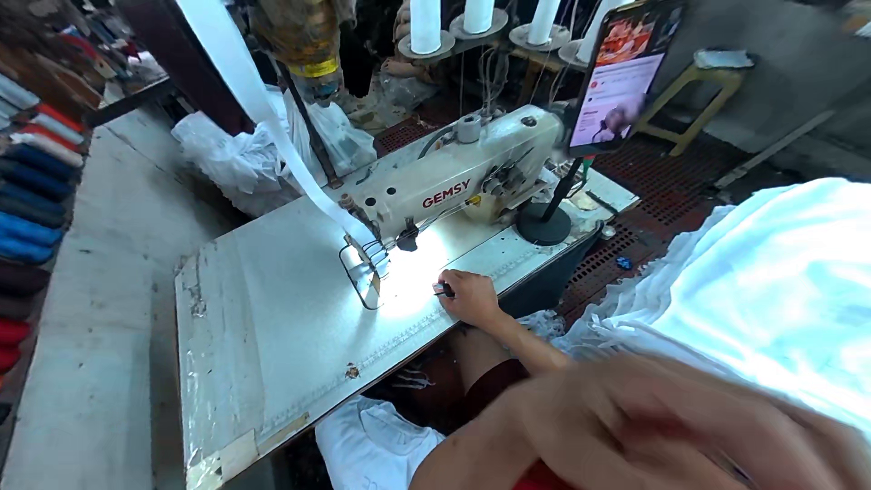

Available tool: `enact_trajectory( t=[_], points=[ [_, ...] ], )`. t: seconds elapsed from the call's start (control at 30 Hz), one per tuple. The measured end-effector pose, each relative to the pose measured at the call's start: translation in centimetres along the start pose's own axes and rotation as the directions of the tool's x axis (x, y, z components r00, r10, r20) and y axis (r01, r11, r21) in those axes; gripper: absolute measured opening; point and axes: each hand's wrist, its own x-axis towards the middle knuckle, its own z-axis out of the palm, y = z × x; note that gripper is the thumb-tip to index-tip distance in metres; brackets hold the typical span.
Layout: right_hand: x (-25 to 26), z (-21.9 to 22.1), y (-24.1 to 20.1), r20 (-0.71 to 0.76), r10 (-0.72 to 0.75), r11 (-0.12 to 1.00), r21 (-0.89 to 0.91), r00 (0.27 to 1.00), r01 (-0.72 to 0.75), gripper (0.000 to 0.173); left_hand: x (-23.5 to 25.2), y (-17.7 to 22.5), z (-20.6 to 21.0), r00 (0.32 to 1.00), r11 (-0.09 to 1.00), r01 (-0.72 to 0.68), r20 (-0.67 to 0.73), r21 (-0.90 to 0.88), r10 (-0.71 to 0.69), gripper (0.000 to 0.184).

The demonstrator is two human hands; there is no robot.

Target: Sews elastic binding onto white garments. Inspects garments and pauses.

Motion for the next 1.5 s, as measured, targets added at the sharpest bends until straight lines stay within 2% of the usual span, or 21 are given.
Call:
enact_trajectory(
  t=[0.1, 0.13, 0.2, 0.33, 0.67, 0.77, 0.93, 1.07, 1.5],
  points=[
    [-0.1, -1.0, -0.4, 0.06, 0.031, 0.999, 0.015, 0.998, -0.031, 0.033, -2.8, -4.0, -6.9, 0.983, 0.995, 0.007, -0.185, 0.104, 0.013, 0.017],
    [-0.1, -1.6, -0.7, 0.125, 0.055, 0.998, 0.015, 0.991, -0.058, 0.034, -3.5, -4.8, -8.1, 0.969, 0.996, 0.013, -0.245, 0.092, 0.01, 0.015],
    [0.0, -1.5, -0.7, 0.106, 0.059, 0.998, 0.007, 0.993, -0.06, 0.034, -4.7, -5.1, -9.1, 0.953, 0.997, 0.022, -0.302, 0.068, 0.0, 0.013],
    [0.0, -0.3, -0.2, 0.041, 0.041, 0.999, -0.001, 0.998, -0.041, 0.031, -5.9, -4.6, -9.1, 0.963, 0.998, 0.017, -0.27, 0.067, 0.002, 0.013],
    [-0.1, -0.2, -0.3, 0.054, 0.034, 0.999, -0.012, 0.998, -0.034, 0.031, -6.4, -3.8, -8.3, 0.97, 0.998, -0.005, -0.244, 0.057, 0.019, 0.014],
    [-0.3, -0.6, -0.7, 0.043, 0.029, 0.999, 0.026, 0.999, -0.03, 0.031, -6.3, -3.5, -8.0, 0.962, 0.995, -0.012, -0.27, 0.1, 0.039, 0.013],
    [-0.4, 0.3, -0.2, -0.053, -0.019, 1.0, -0.008, 0.998, 0.018, 0.027, -6.7, -3.2, -7.8, 0.955, 0.983, -0.018, -0.289, 0.182, 0.071, 0.012],
    [-0.5, 0.0, -0.3, -0.06, -0.042, 0.999, 0.008, 0.997, 0.042, 0.025, -7.0, -2.7, -7.5, 0.954, 0.967, -0.017, -0.285, 0.256, 0.093, 0.014],
    [-0.4, -0.8, -0.7, 0.012, -0.006, 1.0, -0.002, 1.0, 0.006, 0.028, -7.5, -2.6, -7.2, 0.958, 0.979, -0.02, -0.275, 0.201, 0.076, 0.015]
  ],
)
